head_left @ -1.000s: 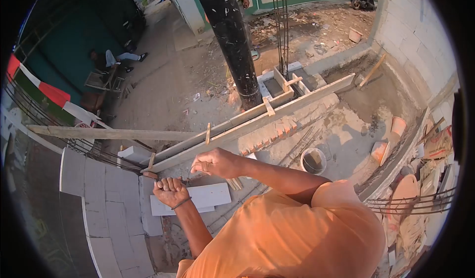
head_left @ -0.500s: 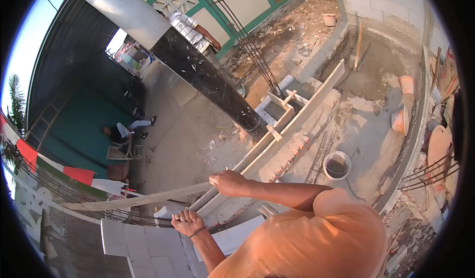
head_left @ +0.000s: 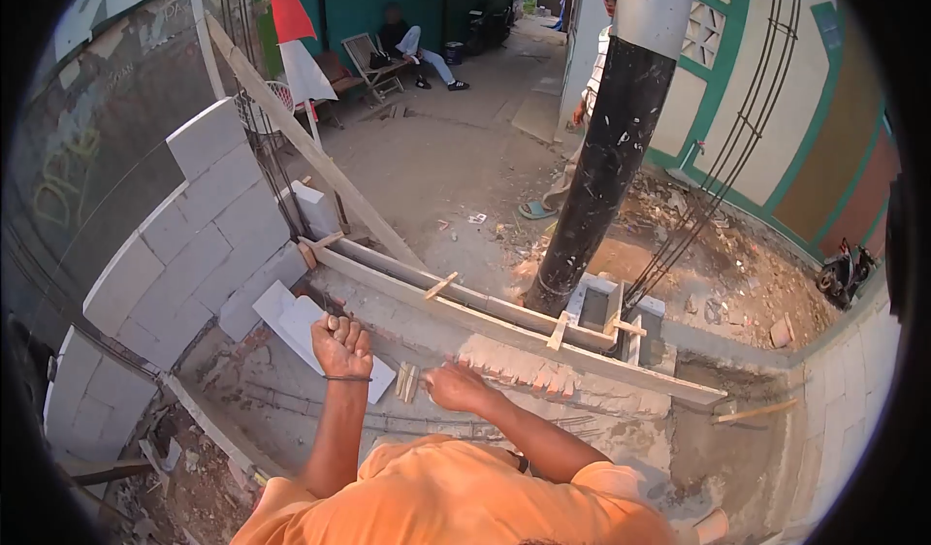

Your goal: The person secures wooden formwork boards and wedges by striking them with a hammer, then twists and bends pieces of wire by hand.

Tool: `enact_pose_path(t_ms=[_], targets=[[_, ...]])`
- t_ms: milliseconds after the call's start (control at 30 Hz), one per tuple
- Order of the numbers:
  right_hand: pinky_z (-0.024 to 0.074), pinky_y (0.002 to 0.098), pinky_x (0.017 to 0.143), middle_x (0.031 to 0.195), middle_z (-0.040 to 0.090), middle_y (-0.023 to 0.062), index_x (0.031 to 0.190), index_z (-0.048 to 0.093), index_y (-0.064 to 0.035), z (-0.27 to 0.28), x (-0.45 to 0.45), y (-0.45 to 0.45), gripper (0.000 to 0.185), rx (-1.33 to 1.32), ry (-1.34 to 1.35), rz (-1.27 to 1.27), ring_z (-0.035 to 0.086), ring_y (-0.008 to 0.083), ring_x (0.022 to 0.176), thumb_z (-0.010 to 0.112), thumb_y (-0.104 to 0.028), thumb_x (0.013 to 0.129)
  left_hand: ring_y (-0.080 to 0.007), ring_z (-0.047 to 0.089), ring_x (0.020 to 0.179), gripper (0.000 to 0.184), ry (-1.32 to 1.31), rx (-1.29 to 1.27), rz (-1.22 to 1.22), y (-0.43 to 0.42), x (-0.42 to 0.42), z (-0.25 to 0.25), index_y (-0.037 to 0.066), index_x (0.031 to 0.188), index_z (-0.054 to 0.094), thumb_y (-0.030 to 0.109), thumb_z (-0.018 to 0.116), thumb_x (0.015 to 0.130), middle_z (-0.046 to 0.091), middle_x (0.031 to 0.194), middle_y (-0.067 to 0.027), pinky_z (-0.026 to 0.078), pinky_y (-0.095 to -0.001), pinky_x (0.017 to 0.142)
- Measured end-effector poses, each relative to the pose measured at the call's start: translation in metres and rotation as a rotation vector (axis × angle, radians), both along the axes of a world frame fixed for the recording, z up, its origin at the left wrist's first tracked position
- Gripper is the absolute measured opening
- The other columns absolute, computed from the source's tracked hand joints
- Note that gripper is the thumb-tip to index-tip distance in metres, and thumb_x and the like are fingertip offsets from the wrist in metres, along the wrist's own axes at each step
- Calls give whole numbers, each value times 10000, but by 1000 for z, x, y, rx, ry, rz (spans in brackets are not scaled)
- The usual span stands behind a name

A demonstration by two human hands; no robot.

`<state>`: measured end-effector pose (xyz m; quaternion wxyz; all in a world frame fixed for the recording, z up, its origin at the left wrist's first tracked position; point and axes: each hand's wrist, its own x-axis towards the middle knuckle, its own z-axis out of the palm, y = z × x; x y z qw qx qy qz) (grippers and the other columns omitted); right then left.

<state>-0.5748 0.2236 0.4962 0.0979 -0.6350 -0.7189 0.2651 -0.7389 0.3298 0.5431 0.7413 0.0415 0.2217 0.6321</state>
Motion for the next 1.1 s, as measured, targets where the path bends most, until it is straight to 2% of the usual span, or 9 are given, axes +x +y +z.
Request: enact_pose_path(t_ms=[133,300,533,633,700,767,900,1033,1100], targets=[[449,373,657,636,544,93,1040,629,-25,-11,-37,-26,364,-160,987,420,550,226,646,492,-341,922,-106,238,337,268,-42,-158,183,15,-53,-51,148,610,398,229,436,863,301,454,33,213,-259,273],[438,295,624,656,524,29,1061,627,-40,22,-40,-11,308,-335,791,203,494,138,630,510,-290,924,-113,300,370,216,-95,-323,430,-1,-119,-135,128,697,473,224,401,877,350,488,24,315,-247,326],[473,349,707,853,637,155,1043,627,-32,-9,-96,19,244,-185,582,303,593,274,763,506,-193,907,-226,538,820,204,100,-560,458,-56,-126,-142,60,1017,516,231,448,931,546,886,-62,492,-426,844],[485,402,704,861,648,187,1008,639,-25,-25,-123,29,217,29,618,436,616,367,800,541,-170,879,-178,507,644,173,-20,-650,485,-75,-113,-134,65,989,512,216,434,958,498,702,-21,514,-408,774],[482,390,679,816,640,209,986,641,-17,-27,-139,32,208,-53,568,382,620,361,756,549,-168,877,-108,372,508,190,-25,-598,521,-75,-120,-115,74,988,506,250,436,971,396,610,25,411,-282,523],[455,345,624,745,623,170,967,641,19,-55,-151,34,238,-63,506,358,573,241,661,545,-180,881,-90,316,473,188,38,-553,636,-70,-133,-90,78,979,502,260,455,964,370,602,28,305,-251,431],[404,327,545,597,532,97,946,637,41,-53,-164,33,262,-214,376,675,469,149,552,522,-189,895,-80,272,431,156,43,-556,685,-65,-149,-101,77,943,493,232,473,945,339,584,50,210,-245,353],[448,377,623,765,617,215,926,624,33,-12,-169,56,236,-159,552,395,577,320,651,504,-170,906,-71,238,394,146,-21,-498,697,-74,-161,-93,59,950,481,204,471,936,316,548,49,196,-247,344],[449,373,637,763,624,197,936,624,33,-18,-165,55,239,-174,426,708,576,317,654,504,-172,906,-70,239,396,106,-4,-472,674,-71,-155,-80,67,931,482,171,486,910,308,535,56,199,-244,349]])
